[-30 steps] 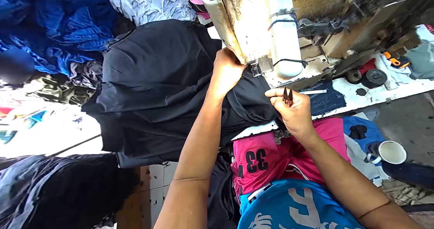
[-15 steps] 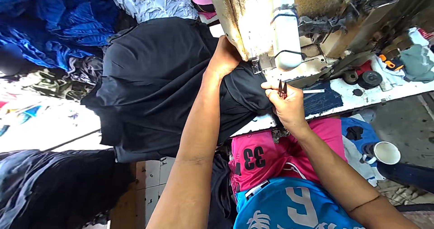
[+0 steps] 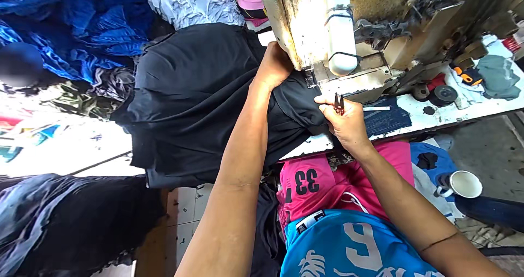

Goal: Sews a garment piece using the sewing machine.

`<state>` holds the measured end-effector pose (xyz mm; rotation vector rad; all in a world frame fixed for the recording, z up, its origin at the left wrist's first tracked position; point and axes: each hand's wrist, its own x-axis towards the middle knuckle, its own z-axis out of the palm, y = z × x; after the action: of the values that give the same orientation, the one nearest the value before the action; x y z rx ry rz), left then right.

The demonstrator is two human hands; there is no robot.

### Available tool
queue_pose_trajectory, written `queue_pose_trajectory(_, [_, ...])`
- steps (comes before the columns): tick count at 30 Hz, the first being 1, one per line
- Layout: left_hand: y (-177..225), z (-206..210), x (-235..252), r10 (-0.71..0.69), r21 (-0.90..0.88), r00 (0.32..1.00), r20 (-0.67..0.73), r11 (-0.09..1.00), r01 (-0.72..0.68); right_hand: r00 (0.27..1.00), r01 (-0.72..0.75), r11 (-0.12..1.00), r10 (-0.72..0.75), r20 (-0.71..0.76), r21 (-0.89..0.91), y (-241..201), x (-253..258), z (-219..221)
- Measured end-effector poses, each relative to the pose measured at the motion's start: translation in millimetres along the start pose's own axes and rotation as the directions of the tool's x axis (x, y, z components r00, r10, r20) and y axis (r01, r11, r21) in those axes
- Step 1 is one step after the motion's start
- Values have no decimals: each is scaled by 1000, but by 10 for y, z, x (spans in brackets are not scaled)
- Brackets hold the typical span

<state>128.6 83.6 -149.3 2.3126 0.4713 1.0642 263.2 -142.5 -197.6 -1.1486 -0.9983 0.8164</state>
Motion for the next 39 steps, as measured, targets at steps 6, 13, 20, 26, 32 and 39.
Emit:
queue_pose_trajectory(6, [276,75,-308,-124,375,972,-201,907,193,999,46,999,-47,19,3,27,-7,-2])
queue_pose_trajectory(13, [1113,167,-1375,-117,571,989,94,820,43,986,70,997,-66,150,-24,-128,36,-98])
queue_pose_trajectory(20, [1702,-114,-1621,-46,576,993,109,817,-25,892,413,777,-241,383,-475,-6,88,-192])
queue_pose_trajectory(26, [1753,264,-1604,131,241,987,97,959,-151,725,653,694,-458,514,-303,-125,-113,-308])
queue_pose_trajectory(32, [1159,654,-1608,215,507,961,-177,856,-98,830,422,900,-336,444,-107,-80,-333,-452])
queue_pose_trajectory(39, [1055,479,-1380,116,653,991,71,745,-134,944,247,958,-203,259,-148,12,-554,-474])
